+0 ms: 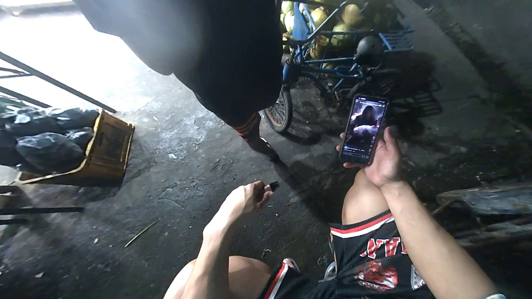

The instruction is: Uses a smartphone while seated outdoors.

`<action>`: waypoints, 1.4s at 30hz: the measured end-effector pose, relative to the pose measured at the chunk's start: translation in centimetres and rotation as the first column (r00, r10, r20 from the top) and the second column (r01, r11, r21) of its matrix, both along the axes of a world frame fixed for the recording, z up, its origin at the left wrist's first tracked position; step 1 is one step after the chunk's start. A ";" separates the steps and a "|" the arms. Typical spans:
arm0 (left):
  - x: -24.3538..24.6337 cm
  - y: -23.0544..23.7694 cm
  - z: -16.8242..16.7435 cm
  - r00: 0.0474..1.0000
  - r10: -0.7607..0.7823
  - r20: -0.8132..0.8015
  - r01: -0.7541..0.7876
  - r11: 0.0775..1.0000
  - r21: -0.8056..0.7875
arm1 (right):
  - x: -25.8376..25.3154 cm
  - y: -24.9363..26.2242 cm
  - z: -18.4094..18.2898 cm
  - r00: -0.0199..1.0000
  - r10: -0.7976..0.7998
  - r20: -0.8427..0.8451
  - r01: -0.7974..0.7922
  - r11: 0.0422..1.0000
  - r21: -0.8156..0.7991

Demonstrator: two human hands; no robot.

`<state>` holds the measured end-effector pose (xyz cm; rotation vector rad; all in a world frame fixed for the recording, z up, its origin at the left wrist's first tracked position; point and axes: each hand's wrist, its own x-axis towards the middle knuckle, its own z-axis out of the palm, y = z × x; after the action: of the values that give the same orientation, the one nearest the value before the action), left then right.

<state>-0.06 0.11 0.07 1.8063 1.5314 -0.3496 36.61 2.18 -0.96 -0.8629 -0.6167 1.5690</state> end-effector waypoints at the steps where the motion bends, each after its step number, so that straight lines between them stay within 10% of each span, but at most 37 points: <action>1: 0.0 0.0 0.1 1.000 -0.001 -0.001 0.001 1.000 0.000 | 0.0 0.0 0.0 1.000 -0.003 0.001 0.003 1.000 0.000; 42: 0.0 0.0 -0.3 1.000 -0.013 0.004 0.013 1.000 -0.002 | -0.2 0.0 0.2 0.998 -0.060 -0.018 0.059 0.997 -0.042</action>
<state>-0.03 0.15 -0.25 1.8150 1.5166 -0.3536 36.38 2.15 -0.74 -0.8883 -0.5417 1.5394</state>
